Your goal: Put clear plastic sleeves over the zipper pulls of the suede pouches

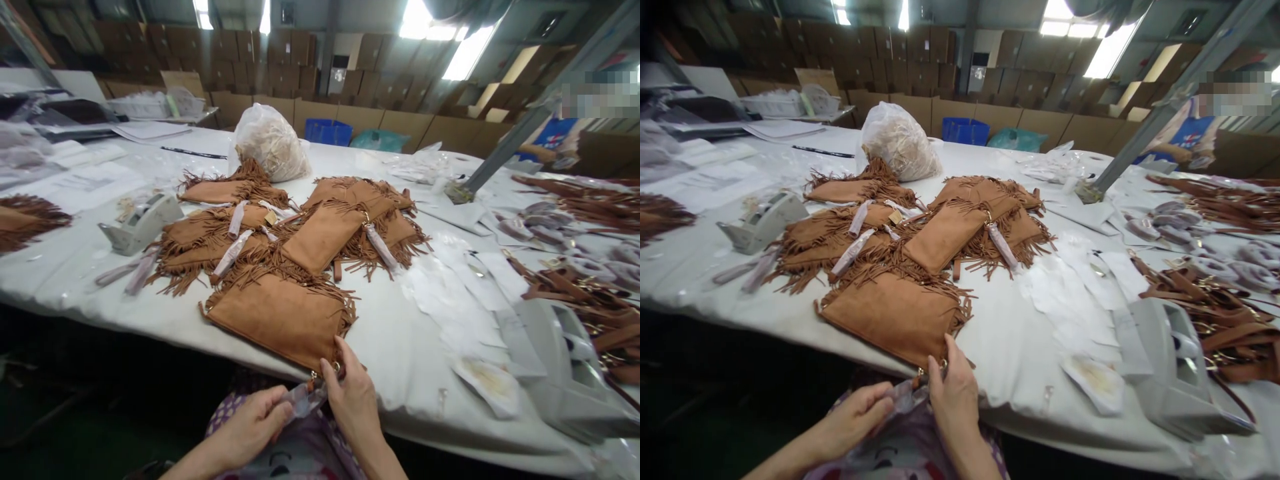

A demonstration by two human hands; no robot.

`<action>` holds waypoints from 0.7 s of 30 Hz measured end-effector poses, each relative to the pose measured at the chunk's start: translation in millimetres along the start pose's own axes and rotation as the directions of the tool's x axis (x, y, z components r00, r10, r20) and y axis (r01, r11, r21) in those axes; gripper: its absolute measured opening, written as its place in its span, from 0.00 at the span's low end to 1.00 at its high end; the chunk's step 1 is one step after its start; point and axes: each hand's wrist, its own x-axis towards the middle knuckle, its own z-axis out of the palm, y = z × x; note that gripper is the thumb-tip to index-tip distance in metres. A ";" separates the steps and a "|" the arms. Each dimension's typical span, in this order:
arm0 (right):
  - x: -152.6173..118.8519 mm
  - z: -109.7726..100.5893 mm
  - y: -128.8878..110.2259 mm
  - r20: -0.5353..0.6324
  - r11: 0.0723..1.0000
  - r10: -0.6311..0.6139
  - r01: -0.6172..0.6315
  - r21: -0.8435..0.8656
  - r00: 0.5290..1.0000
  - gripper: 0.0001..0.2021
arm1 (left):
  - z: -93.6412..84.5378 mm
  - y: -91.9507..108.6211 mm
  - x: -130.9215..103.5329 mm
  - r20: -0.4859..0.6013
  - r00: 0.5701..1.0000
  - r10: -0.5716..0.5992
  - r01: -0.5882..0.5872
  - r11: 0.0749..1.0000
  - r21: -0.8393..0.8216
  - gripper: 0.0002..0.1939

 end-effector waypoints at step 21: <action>-15.4 -8.1 -16.1 0.249 0.951 -0.304 0.278 0.136 0.920 0.07 | -0.5 -26.3 -8.7 -0.037 0.985 -0.169 0.078 0.626 -0.776 0.25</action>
